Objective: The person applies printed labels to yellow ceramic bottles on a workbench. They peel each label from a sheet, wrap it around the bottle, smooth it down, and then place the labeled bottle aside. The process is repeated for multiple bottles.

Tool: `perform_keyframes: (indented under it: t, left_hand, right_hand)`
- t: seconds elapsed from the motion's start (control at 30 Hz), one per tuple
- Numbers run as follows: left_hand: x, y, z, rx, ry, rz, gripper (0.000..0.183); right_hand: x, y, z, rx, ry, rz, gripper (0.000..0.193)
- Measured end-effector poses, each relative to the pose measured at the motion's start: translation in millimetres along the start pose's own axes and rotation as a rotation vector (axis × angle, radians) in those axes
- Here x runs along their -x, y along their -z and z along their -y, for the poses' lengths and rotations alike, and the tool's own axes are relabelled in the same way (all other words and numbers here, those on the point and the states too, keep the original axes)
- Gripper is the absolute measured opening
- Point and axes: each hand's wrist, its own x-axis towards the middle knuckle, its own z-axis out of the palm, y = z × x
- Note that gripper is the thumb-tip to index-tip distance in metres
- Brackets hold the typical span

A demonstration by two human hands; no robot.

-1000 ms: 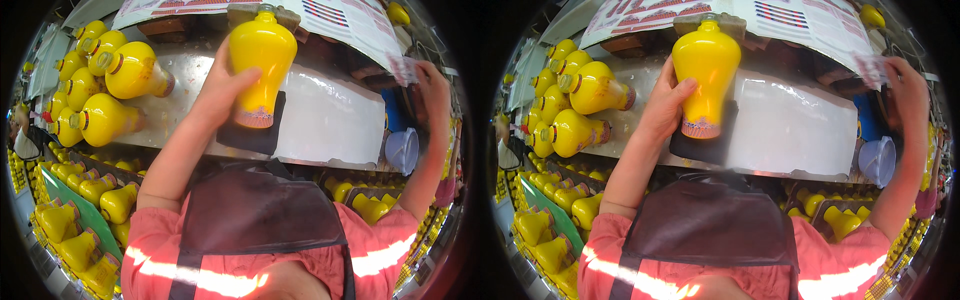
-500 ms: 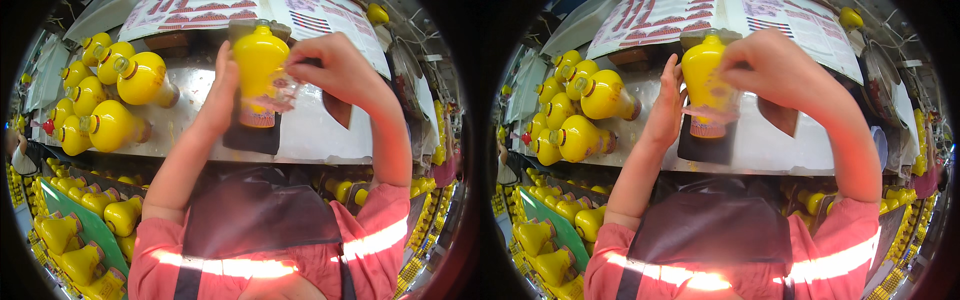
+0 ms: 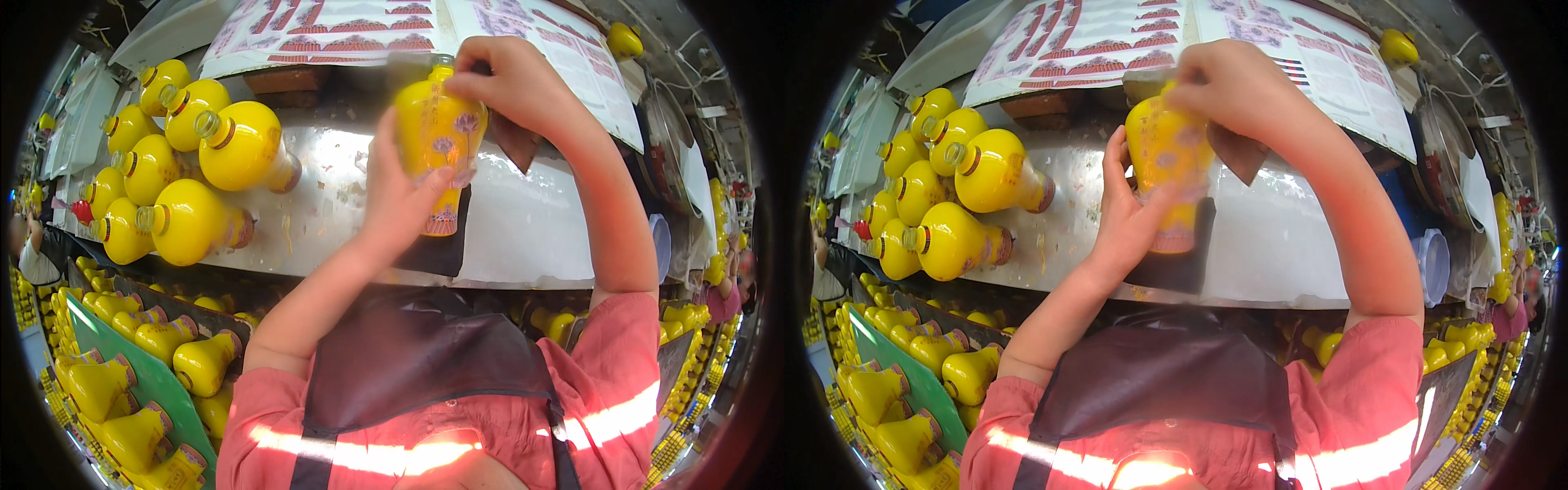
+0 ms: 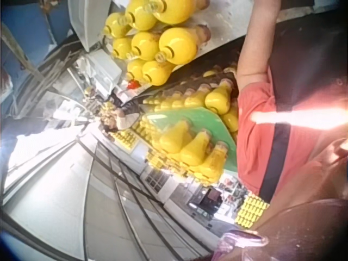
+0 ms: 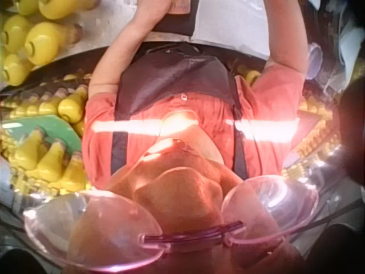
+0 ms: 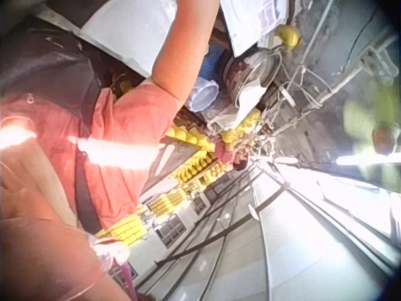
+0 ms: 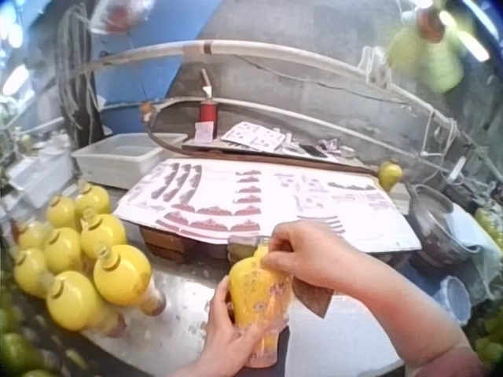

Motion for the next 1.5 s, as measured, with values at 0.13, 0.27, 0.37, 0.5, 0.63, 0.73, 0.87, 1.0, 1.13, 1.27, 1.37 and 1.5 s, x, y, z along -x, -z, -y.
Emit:
perform_keyframes:
  t: [0.13, 0.27, 0.37, 0.5, 0.63, 0.73, 0.87, 1.0, 1.13, 1.27, 1.37, 1.5]
  left_hand:
    - [1, 9, -5, 0.149, 0.044, 0.011, 0.093]
    - [-7, 17, -8, 0.034, -0.140, -0.005, 0.092]
    - [-19, 22, -11, -0.399, -0.418, -0.035, 0.091]
    - [-30, 26, -18, -0.681, -0.470, 0.068, 0.089]
    - [-34, 27, -18, -0.624, -0.420, 0.159, 0.094]
    - [-32, 26, -13, -0.460, -0.386, 0.119, 0.098]
    - [-33, 24, -9, -0.507, -0.402, 0.119, 0.105]
    - [-34, 23, -10, -0.561, -0.375, 0.141, 0.108]
    - [-33, 26, -8, -0.522, -0.370, 0.152, 0.108]
    - [-33, 29, -1, -0.339, -0.322, 0.156, 0.108]
    - [-32, 26, 2, -0.379, -0.301, 0.165, 0.108]
    - [-31, 23, 2, -0.384, -0.307, 0.132, 0.108]
  right_hand:
    - [10, -8, -17, -0.233, -0.022, -0.198, 0.029]
    - [32, -34, -29, -0.237, 0.055, -0.332, 0.041]
    - [39, -54, -31, -0.189, -0.028, -0.378, 0.055]
    - [37, -69, -33, -0.304, -0.108, -0.412, 0.059]
    - [38, -70, -37, -0.502, -0.159, -0.370, 0.053]
    - [41, -68, -37, -0.470, -0.051, -0.387, 0.042]
    - [44, -68, -30, -0.037, 0.373, -0.510, 0.039]
    - [46, -65, -26, 0.168, 0.276, -0.411, 0.046]
    - [51, -63, -29, 0.040, 0.140, -0.381, 0.047]
    - [51, -71, -32, 0.109, 0.345, -0.490, 0.047]
    - [52, -72, -31, 0.194, 0.340, -0.455, 0.049]
    - [56, -71, -28, 0.211, 0.222, -0.398, 0.053]
